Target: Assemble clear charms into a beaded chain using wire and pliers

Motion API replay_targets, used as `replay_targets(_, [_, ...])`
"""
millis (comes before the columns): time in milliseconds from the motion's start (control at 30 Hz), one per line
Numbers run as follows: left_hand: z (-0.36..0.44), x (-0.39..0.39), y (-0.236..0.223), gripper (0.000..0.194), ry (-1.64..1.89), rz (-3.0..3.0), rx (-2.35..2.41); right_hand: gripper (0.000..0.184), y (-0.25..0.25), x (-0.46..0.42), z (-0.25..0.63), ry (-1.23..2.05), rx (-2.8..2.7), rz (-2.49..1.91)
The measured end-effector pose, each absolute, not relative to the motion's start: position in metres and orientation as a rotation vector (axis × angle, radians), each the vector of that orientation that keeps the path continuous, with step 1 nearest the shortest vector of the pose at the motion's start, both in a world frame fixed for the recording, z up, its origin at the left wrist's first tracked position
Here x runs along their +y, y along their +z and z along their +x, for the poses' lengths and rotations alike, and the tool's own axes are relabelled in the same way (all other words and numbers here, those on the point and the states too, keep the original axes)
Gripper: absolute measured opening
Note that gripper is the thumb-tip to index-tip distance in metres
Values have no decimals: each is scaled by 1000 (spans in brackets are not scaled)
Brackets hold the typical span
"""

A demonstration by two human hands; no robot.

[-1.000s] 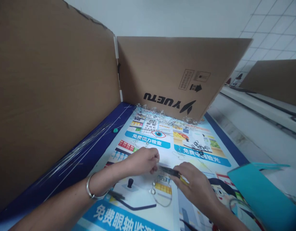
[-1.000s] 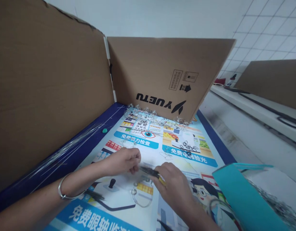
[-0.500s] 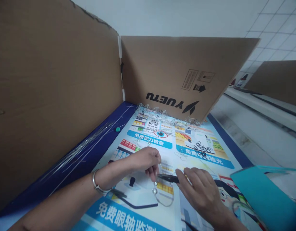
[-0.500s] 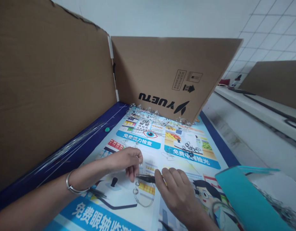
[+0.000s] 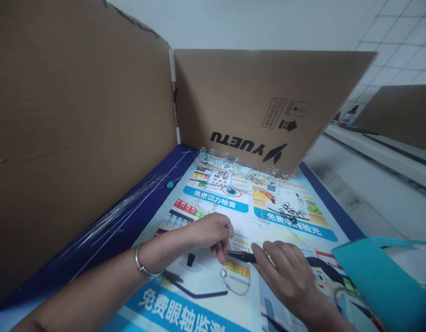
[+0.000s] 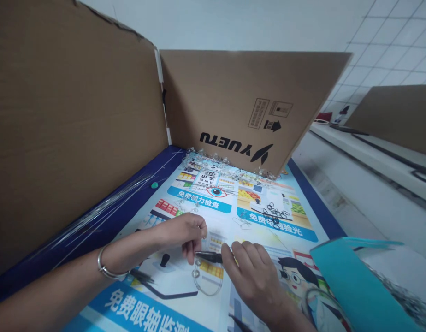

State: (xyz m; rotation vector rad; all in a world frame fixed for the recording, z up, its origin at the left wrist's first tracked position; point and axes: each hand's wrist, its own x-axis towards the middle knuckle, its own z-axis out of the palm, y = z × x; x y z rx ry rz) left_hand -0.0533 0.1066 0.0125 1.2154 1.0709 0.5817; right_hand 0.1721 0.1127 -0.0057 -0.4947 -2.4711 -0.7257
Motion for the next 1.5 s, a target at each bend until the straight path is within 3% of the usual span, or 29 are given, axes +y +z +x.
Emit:
replay_targets(667, [-52, 104, 22, 8, 548, 1343, 1142, 22, -1, 110, 170, -693, -2532, -518])
replay_targets(833, [-52, 96, 37, 14, 561, 1622, 1277, 17, 3, 104, 161, -592, -2511, -597])
replay_targets(1200, [-47, 82, 51, 16, 256, 2371, 1604, 34, -2, 96, 156, -280, -2577, -888])
replay_targets(1500, [-81, 107, 33, 17, 80, 2419, 1641, 15, -26, 114, 154, -108, -2384, -721])
